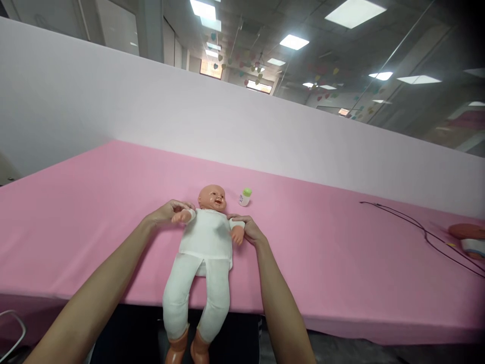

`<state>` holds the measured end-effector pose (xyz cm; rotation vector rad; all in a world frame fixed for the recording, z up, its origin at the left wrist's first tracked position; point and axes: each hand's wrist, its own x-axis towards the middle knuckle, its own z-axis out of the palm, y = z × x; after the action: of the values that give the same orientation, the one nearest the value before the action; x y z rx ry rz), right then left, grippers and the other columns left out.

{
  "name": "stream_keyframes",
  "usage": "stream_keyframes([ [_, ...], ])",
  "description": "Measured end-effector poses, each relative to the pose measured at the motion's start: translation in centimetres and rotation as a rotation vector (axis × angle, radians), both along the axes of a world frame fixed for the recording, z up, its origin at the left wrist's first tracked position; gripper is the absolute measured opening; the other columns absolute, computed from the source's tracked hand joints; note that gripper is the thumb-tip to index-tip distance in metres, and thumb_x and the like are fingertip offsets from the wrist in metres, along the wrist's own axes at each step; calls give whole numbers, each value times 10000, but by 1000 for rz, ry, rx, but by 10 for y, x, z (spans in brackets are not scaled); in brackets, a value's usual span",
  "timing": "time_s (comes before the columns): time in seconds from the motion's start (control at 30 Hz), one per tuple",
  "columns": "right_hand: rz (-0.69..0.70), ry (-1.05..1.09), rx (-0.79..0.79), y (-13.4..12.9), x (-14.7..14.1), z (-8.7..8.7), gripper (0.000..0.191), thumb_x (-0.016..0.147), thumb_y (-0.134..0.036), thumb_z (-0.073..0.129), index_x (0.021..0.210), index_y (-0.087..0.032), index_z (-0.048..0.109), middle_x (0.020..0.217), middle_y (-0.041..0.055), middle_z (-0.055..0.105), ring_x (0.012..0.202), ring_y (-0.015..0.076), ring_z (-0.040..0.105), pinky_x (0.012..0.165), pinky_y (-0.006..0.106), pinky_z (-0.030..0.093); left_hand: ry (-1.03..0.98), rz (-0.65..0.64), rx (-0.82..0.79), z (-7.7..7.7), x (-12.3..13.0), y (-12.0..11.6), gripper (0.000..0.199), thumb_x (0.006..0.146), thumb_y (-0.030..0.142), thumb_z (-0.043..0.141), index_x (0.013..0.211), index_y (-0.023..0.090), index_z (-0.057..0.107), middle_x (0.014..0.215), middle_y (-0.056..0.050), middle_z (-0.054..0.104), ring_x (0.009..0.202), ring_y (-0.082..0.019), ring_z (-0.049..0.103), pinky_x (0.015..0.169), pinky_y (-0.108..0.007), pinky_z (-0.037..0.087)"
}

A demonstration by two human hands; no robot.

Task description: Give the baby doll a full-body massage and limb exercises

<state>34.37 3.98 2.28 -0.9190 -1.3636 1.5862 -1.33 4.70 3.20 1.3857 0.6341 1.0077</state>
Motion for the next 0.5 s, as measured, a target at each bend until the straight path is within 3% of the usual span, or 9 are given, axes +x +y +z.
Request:
stream_keyframes([
  [0.13, 140, -123, 49, 1, 5, 2, 84, 635, -232, 853, 701, -221, 801, 1250, 74, 745, 1318, 339, 597, 1122, 464, 451, 163, -217, 108, 6, -10, 1, 163, 584, 195, 928, 663, 199, 784, 986, -105, 753, 974, -271, 688, 841, -366, 546],
  [0.27, 141, -136, 24, 2, 8, 1, 103, 653, -230, 810, 755, -212, 811, 1297, 84, 730, 1317, 331, 603, 1122, 459, 458, 169, -248, 115, 5, -13, 1, 189, 580, 193, 940, 683, 193, 782, 982, -113, 753, 977, -280, 690, 848, -377, 551],
  [0.37, 8, -73, 24, 0, 7, 3, 174, 662, -261, 820, 826, -203, 810, 1213, 82, 761, 1182, 305, 676, 1055, 444, 516, 75, -94, 41, 1, -8, 0, 352, 585, 242, 962, 897, 182, 809, 1058, -135, 750, 957, -282, 697, 804, -370, 563],
  [0.5, -142, 33, 29, -9, 11, 12, 517, 665, -243, 892, 1162, -224, 751, 1149, 66, 774, 1079, 266, 716, 999, 415, 558, -236, 302, -61, -1, 0, 6, 702, 636, 311, 941, 1275, 207, 671, 1069, -93, 724, 923, -232, 695, 783, -331, 565],
])
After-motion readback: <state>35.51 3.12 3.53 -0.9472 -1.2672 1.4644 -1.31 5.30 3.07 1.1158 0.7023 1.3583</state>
